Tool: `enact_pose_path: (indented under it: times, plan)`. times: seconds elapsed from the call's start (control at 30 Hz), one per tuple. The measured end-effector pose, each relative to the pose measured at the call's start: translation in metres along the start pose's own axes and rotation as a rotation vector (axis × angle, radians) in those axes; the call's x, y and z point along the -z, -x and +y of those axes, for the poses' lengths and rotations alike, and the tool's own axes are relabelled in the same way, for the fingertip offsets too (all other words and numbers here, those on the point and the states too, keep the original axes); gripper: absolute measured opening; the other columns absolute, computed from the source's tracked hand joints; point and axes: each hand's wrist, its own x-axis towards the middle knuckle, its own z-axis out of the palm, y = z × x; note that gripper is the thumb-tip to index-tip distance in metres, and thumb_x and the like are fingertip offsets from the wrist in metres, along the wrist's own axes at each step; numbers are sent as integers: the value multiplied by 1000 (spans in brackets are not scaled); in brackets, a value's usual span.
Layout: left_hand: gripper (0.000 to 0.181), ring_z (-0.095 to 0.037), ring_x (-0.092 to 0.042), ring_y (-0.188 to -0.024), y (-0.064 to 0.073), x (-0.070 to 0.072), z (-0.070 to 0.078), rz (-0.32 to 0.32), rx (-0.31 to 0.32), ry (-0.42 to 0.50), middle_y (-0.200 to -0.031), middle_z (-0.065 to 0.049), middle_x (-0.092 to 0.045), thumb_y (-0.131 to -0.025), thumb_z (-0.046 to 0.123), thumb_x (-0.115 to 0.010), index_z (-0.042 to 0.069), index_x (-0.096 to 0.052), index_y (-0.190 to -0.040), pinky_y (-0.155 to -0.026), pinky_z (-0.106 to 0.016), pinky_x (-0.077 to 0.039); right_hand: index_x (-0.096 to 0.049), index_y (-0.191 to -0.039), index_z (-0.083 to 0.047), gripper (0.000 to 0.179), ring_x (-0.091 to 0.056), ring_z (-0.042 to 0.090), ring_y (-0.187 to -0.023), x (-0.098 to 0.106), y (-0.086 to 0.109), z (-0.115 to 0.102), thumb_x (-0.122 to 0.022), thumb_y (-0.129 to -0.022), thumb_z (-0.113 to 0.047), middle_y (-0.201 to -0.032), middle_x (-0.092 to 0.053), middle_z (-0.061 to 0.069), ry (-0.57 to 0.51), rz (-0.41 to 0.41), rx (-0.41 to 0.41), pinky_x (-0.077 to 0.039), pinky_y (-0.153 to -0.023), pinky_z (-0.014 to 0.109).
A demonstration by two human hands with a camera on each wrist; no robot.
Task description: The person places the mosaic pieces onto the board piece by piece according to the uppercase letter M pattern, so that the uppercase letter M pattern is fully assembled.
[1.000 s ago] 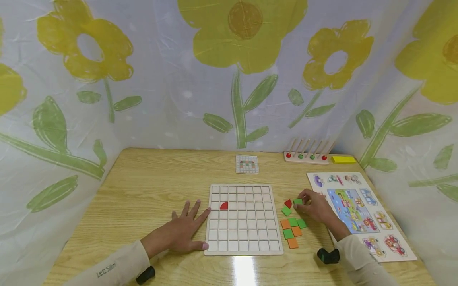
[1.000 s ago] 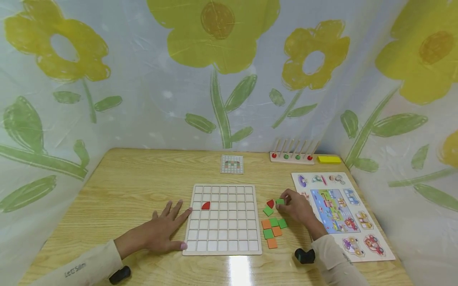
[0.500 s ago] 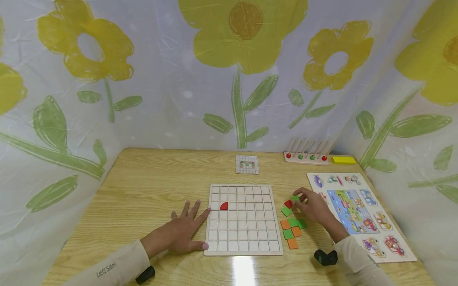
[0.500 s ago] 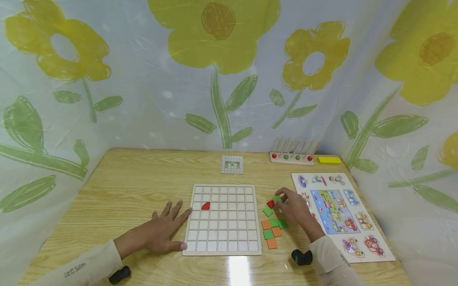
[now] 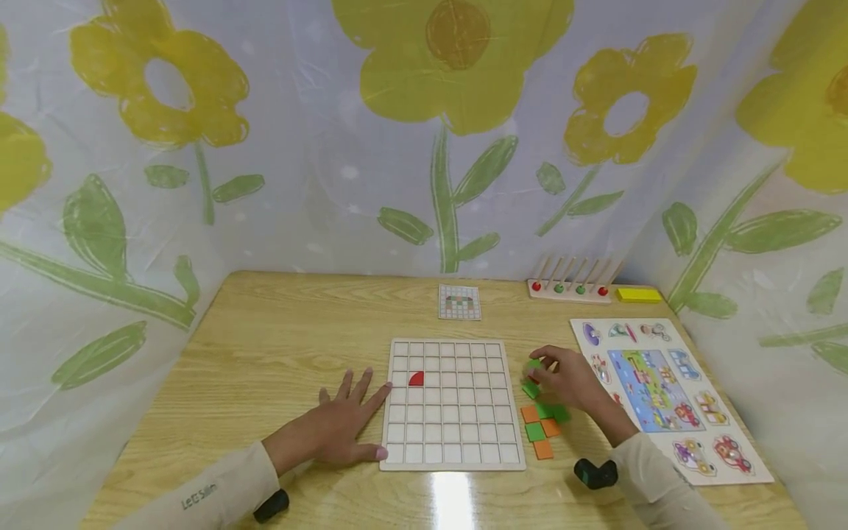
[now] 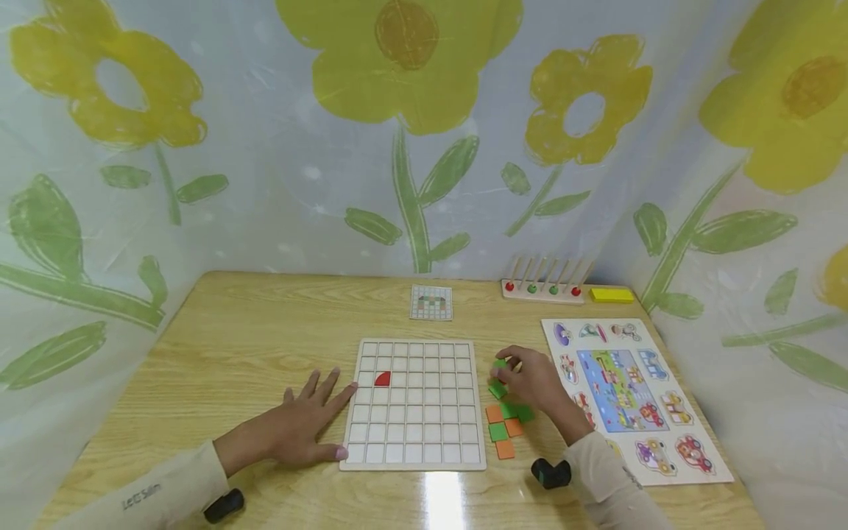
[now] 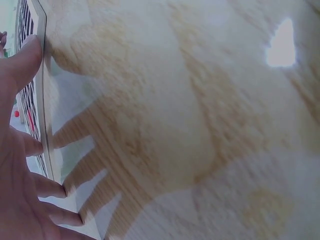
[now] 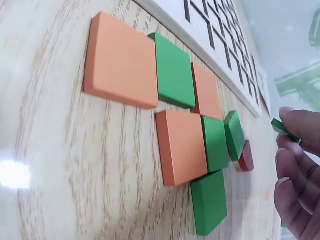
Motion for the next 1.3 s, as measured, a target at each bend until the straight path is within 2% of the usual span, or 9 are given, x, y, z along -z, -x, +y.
enact_pose_path:
  times: [0.37, 0.93, 1.2, 1.3]
  plan:
    - [103, -60, -9, -147, -5, 3, 2, 11, -15, -9, -165, -29, -9, -86, 75, -56, 18, -15, -163, -97, -84, -27, -69, -117, -4, 22, -54, 8, -55, -1, -1, -7, -67, -96, -11, -84, -69, 4, -2, 31, 95, -45, -51, 26]
    - [103, -60, -9, -147, -4, 1, 2, 10, -11, 1, -165, -29, -9, -87, 75, -56, 17, -16, -163, -97, -85, -24, -70, -118, -1, 29, -50, 8, -57, -21, -8, -32, -71, -95, -18, -89, -66, 5, -141, -62, 145, -43, -52, 23]
    - [104, -59, -8, -148, -2, -1, 0, 4, 8, -8, -166, -27, -9, -86, 76, -56, 20, -15, -163, -98, -85, -24, -69, -122, 0, 29, -61, 15, -61, -35, -13, -43, -68, -97, -15, -92, -66, 7, -199, -129, 158, -47, -53, 23]
    - [104, -60, -8, -147, -2, -1, -1, 7, 4, -3, -165, -28, -9, -86, 76, -56, 19, -15, -163, -97, -85, -24, -68, -122, 2, 29, -60, 15, -61, -38, -15, -46, -68, -96, -13, -91, -67, 9, -209, -148, 180, -47, -54, 22]
